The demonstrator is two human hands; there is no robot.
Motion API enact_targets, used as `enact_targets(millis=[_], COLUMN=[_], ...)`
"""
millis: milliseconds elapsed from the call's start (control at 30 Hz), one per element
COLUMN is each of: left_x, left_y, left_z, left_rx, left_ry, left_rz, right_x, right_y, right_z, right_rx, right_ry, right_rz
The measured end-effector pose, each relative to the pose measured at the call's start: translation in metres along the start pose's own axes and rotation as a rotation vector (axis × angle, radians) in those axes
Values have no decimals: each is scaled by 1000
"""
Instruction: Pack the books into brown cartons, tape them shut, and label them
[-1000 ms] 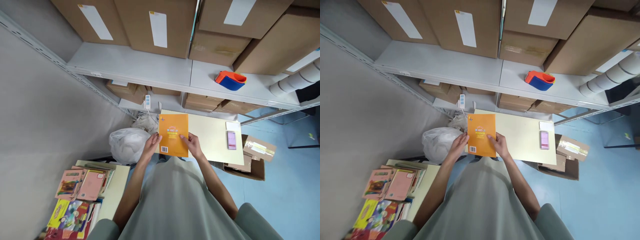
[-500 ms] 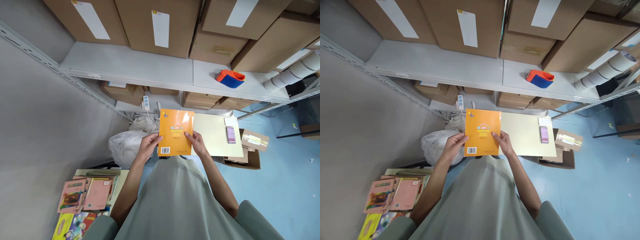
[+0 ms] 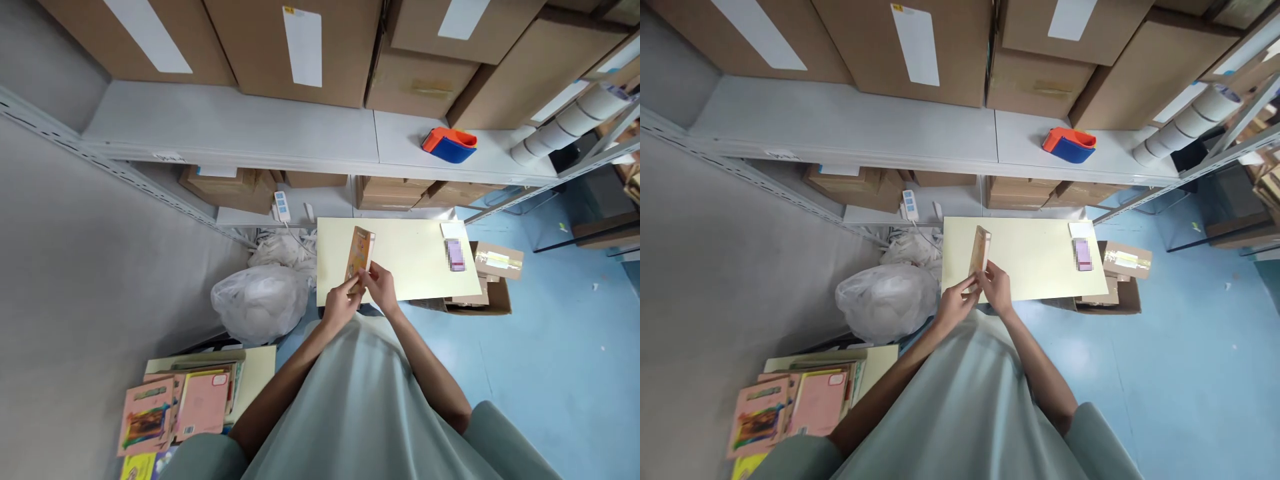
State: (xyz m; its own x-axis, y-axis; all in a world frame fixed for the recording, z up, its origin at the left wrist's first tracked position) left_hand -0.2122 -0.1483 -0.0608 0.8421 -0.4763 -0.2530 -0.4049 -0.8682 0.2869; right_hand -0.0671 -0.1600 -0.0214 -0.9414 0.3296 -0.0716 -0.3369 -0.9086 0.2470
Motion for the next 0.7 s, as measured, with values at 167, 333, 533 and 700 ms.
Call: enact_targets(millis=[167, 333, 533, 700], left_x=[-36, -78, -67, -43], left_y=[-27, -39, -36, -45], left_z=[31, 19, -25, -51], left_rx=[-182, -203, -138, -105], left_ry=[148, 332, 331, 271], left_rz=[-108, -57, -72, -127], right_x=[-34, -58, -90, -118], right_y=[-8, -13, -37, -58], right_z=[-3, 17, 23, 23], right_rx=[68, 164, 169, 142], right_ry=[-63, -310, -331, -339], right_rz=[78, 324, 310, 286])
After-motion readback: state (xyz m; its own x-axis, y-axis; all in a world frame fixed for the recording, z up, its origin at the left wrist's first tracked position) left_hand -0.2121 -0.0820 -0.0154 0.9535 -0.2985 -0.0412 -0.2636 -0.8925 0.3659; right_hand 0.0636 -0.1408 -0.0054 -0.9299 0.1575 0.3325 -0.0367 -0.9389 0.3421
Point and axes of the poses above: each hand's wrist, its own y-axis away from the middle knuckle, its own x-axis out of the palm, z = x × y, the point moved 2 cm from there along -y, towards the middle knuckle, and after that the axes turned 11 degrees about -y, right-handed, at the moved point
